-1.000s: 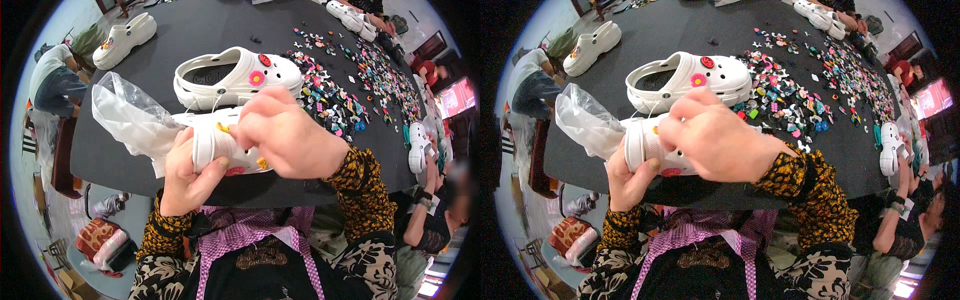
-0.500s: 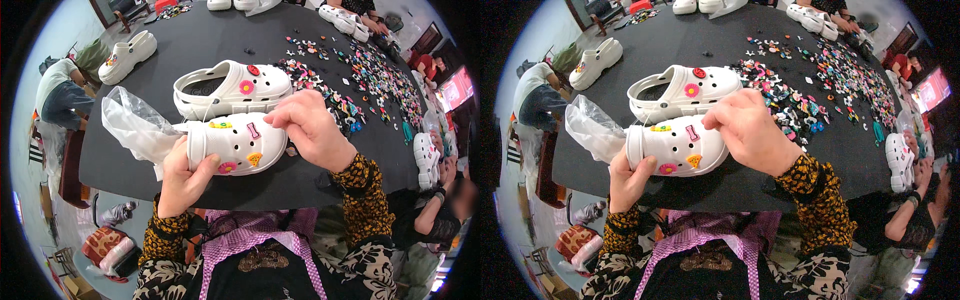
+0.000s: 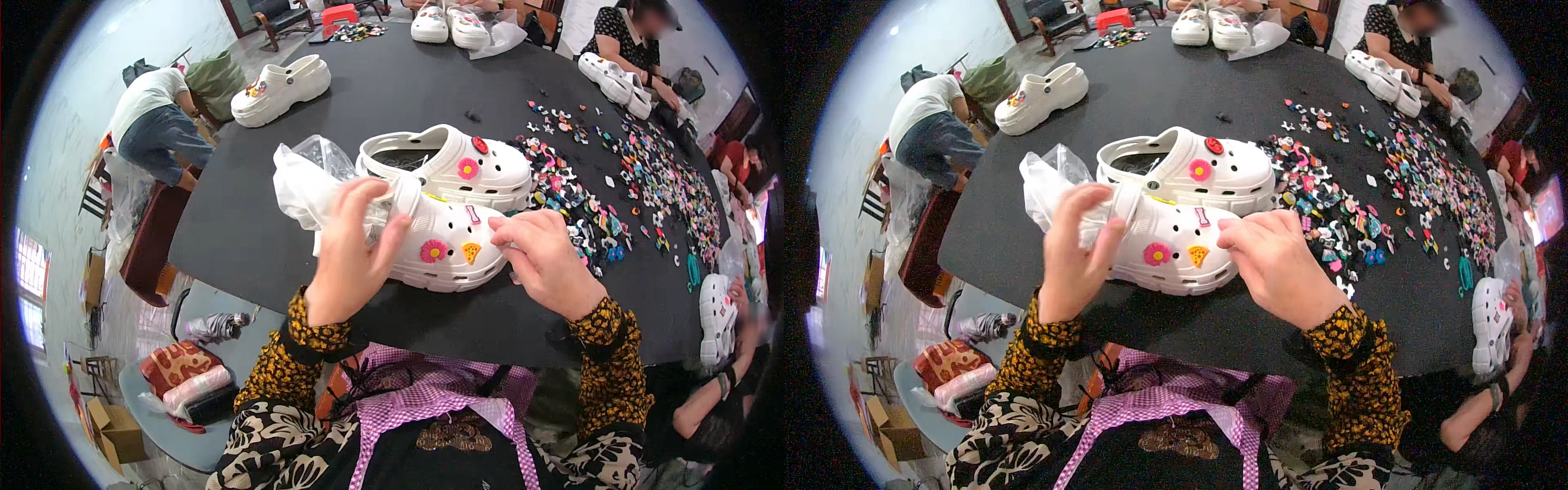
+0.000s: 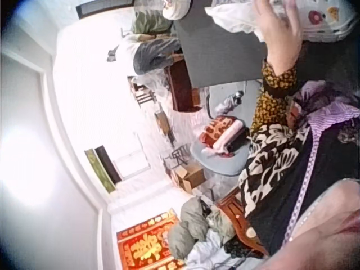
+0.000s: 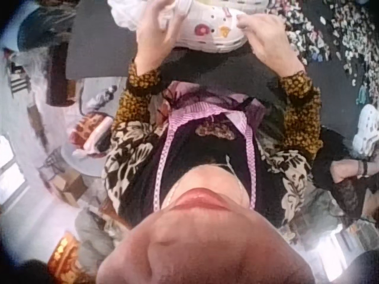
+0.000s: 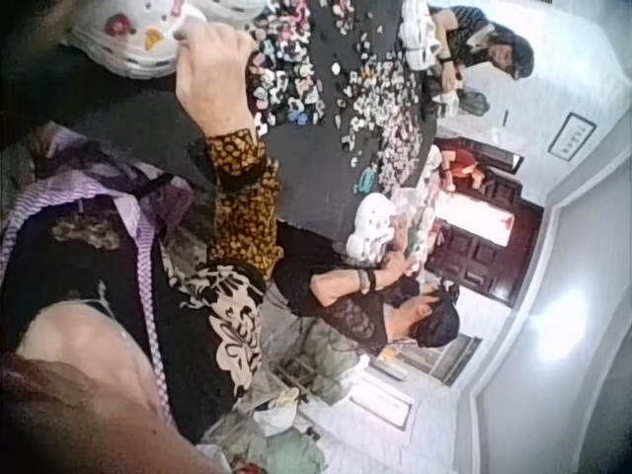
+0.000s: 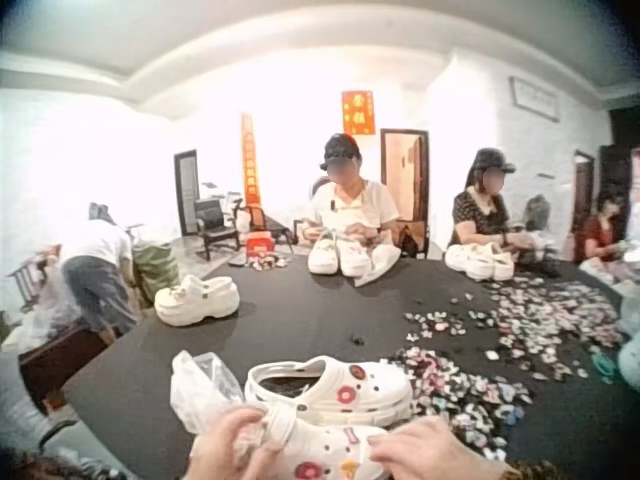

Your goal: Assembling decorative charms onto white clogs in a workshop setting.

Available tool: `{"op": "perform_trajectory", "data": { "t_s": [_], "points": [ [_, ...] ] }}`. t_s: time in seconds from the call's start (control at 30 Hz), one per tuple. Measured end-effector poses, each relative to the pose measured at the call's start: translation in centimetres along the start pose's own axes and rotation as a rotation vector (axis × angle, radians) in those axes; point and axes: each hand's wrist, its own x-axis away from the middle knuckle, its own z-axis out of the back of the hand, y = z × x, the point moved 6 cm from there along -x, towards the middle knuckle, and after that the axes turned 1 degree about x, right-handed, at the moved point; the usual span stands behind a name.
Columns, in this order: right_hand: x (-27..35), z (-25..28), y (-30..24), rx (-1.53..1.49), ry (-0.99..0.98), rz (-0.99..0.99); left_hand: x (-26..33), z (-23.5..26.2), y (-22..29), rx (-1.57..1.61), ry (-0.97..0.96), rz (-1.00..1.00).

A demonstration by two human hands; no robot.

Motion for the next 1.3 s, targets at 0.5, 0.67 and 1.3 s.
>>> {"op": "perform_trajectory", "data": {
  "t_s": [0.5,0.67,1.3],
  "points": [
    [1.3,0.1,2.1,-0.157,-0.135,-0.152,2.1,2.3,-2.3,0.222,-0.304,0.398],
    [1.5,-0.2,1.8,-0.176,-0.131,-0.132,1.8,0.2,-2.9,0.340,-0.562,0.504],
    [-7.2,-0.9,-1.3,-0.062,-0.352,0.159,3.8,5.7,-0.1,0.056,0.164,0.248]
  ]
}}
